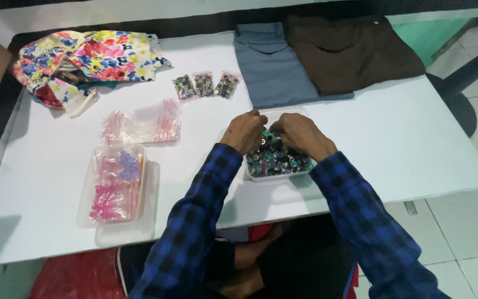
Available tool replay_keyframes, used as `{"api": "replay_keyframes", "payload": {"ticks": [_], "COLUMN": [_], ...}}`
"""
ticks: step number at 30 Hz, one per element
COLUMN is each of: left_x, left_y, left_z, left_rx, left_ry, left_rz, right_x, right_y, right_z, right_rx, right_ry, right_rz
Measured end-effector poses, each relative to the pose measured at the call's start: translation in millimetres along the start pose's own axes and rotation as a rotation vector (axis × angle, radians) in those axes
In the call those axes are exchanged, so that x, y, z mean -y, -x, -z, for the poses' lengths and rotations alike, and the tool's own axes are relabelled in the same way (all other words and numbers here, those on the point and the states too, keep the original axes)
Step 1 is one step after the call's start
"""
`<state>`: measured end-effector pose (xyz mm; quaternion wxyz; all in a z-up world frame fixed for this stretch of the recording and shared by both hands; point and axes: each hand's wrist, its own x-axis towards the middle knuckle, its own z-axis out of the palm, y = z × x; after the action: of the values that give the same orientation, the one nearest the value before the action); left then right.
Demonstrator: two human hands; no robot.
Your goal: The person sorts colorful buttons from a plastic container into small ziplock bags. They pick buttons by hand, place them into the bags, and seal them on the table.
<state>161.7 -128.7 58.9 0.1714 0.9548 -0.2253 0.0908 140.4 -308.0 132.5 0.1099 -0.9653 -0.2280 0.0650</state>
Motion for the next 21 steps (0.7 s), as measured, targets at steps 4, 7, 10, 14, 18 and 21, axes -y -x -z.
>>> {"api": "replay_keyframes", "payload": {"ticks": [4,7,10,14,18,21], "left_x": [3,4,-1,-2,-2,-4], "left_y": [2,5,9,6,6,7], "left_z": [-1,-3,0,-7,-9,-5], "left_rx": [-0.001,-0.017,-0.028,-0.045,-0.028,-0.060], "left_ry": [0.042,0.004,0.034,-0.038,-0.115,-0.202], "left_rz": [-0.025,-0.032,-0.017,-0.007,-0.040,-0.113], "right_x": [-31,-14,1,-15,-23,-21], "right_y": [-26,-4,13,19,13,2], "right_z": [-52,-10,28,36,23,12], "right_rx": [-0.055,0.118,0.187,0.043,-0.029,-0.080], "right_ry": [0.089,0.001,-0.108,-0.150,-0.119,-0.031], "right_rz": [0.021,0.081,0.006,-0.002,0.064,0.165]}}
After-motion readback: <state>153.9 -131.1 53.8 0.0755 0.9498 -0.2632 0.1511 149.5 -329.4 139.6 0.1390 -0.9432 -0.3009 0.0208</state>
